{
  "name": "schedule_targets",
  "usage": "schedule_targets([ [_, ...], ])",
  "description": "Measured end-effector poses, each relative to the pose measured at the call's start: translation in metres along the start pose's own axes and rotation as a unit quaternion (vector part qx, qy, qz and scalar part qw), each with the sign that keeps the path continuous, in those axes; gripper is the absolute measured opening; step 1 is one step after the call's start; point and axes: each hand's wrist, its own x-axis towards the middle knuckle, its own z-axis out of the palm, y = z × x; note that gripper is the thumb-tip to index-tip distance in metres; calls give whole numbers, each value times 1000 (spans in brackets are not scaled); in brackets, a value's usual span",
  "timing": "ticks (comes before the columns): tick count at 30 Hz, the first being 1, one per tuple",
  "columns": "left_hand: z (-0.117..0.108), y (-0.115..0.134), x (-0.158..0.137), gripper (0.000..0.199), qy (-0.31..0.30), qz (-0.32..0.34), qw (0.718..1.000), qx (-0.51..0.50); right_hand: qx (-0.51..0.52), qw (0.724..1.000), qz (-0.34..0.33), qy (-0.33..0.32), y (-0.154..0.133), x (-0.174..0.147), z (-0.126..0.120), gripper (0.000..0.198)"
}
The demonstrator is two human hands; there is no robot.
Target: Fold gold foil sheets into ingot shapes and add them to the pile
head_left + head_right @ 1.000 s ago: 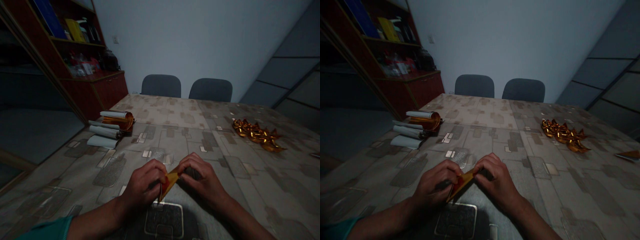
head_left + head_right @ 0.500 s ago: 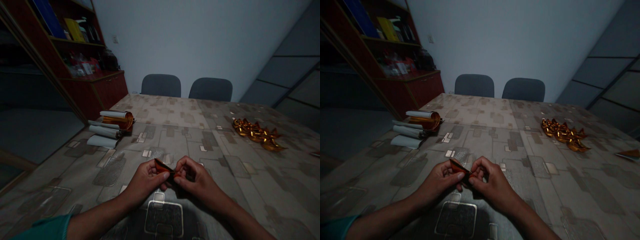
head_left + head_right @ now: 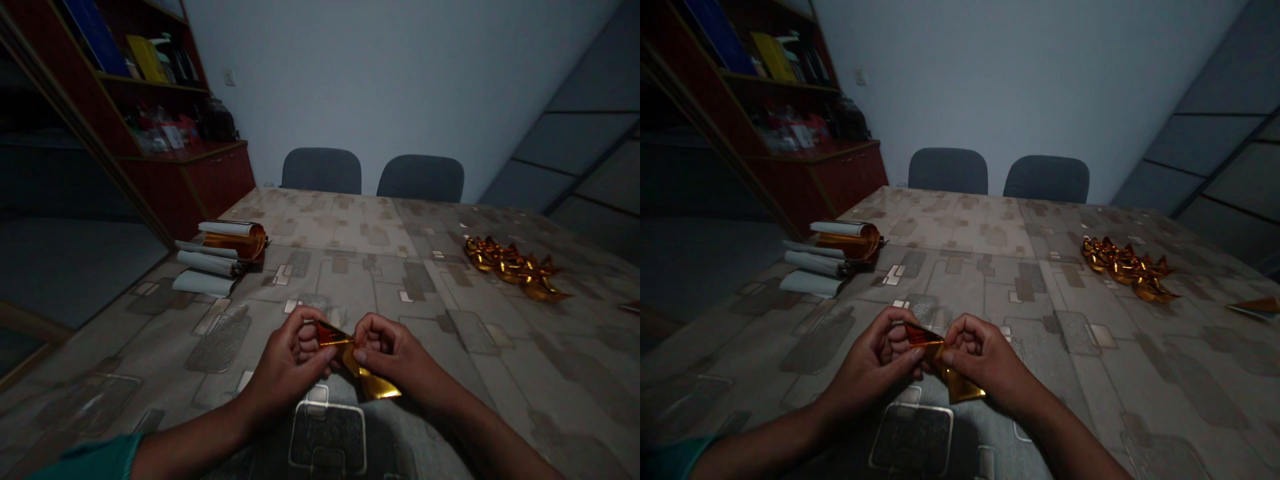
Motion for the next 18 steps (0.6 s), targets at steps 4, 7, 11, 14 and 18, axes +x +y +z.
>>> schedule_targets([
  [4,-5,-1,1,31,-26,6,999,-27,49,998,31,-13,-3,-1,-2,30],
  [7,-9,0,2,31,-85,-8,990,-111,79,994,68,-32,-7,-2,-5,33],
  [11,-12,-1,3,28,-164,-59,960,-218,103,987,99,-72,-12,-4,-10,31],
  [14,-14,-1,3,30,-210,-91,946,-229,108,980,122,-115,-15,-6,-12,30],
  [18,-20,2,4,29,-253,-133,929,-236,124,972,133,-147,-18,-7,-12,29],
])
